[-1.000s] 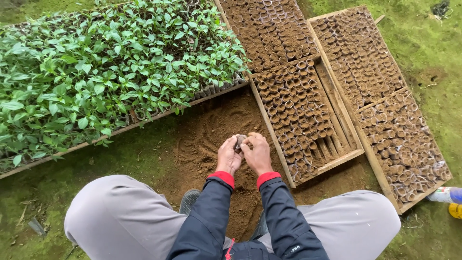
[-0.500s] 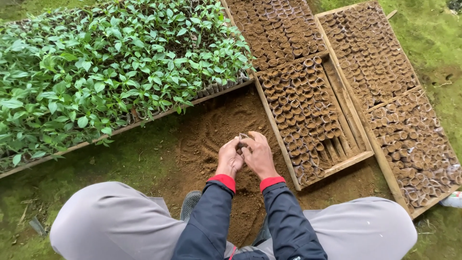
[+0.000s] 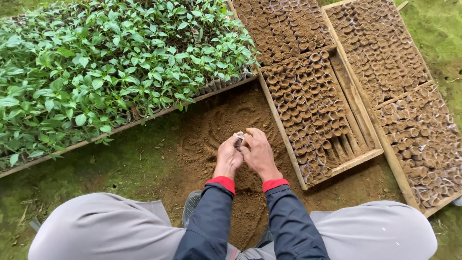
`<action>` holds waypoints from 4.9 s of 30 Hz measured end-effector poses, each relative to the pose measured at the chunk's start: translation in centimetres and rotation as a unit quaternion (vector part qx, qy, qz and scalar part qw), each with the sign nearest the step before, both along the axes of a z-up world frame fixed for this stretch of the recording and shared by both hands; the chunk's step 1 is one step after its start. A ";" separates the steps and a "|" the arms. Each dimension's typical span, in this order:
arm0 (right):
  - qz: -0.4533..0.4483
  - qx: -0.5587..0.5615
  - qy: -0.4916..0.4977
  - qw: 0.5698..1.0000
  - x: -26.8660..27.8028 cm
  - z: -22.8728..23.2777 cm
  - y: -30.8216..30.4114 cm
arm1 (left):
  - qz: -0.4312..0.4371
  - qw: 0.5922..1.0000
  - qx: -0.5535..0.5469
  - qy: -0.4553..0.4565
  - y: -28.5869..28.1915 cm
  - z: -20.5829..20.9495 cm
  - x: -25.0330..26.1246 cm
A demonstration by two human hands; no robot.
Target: Filling small biodegradable seedling pots with soil and planting seeds into them.
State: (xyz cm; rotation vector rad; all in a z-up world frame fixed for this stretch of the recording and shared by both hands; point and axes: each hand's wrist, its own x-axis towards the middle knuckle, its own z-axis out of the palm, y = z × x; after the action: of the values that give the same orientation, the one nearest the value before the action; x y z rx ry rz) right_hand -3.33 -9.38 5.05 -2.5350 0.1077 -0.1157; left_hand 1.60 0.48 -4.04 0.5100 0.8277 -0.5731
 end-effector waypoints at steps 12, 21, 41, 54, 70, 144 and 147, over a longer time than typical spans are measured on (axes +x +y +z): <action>-0.195 -0.040 0.324 0.925 -1.8 -7.0 0.3 | 0.045 0.998 -0.032 -0.025 3.3 3.0 1.5; -0.125 0.023 0.352 0.927 -3.5 -5.9 5.8 | 0.058 0.996 -0.059 -0.025 3.4 2.2 1.5; -0.316 0.520 0.067 0.791 1.0 5.8 1.4 | 0.046 0.994 -0.089 -0.050 2.4 3.3 0.4; -0.296 0.479 0.084 0.822 1.0 5.0 1.7 | 0.017 0.994 -0.069 -0.080 1.5 1.1 -0.1; -0.275 0.447 0.111 0.844 1.0 6.9 2.2 | -0.003 0.996 -0.047 -0.081 1.4 3.5 -0.7; 0.060 -0.202 0.160 0.964 -7.7 -6.5 7.3 | 0.062 0.985 -0.155 -0.037 3.5 3.3 1.8; 0.105 -0.271 0.130 0.948 -8.8 -8.4 6.6 | 0.049 0.987 -0.144 -0.048 3.3 4.0 1.7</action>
State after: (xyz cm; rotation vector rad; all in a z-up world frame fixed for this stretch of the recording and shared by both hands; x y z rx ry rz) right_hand -12.09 -2.78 -3.37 -3.0799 -0.1097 0.3183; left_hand 3.32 3.78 -0.02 0.2295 0.6599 -0.5612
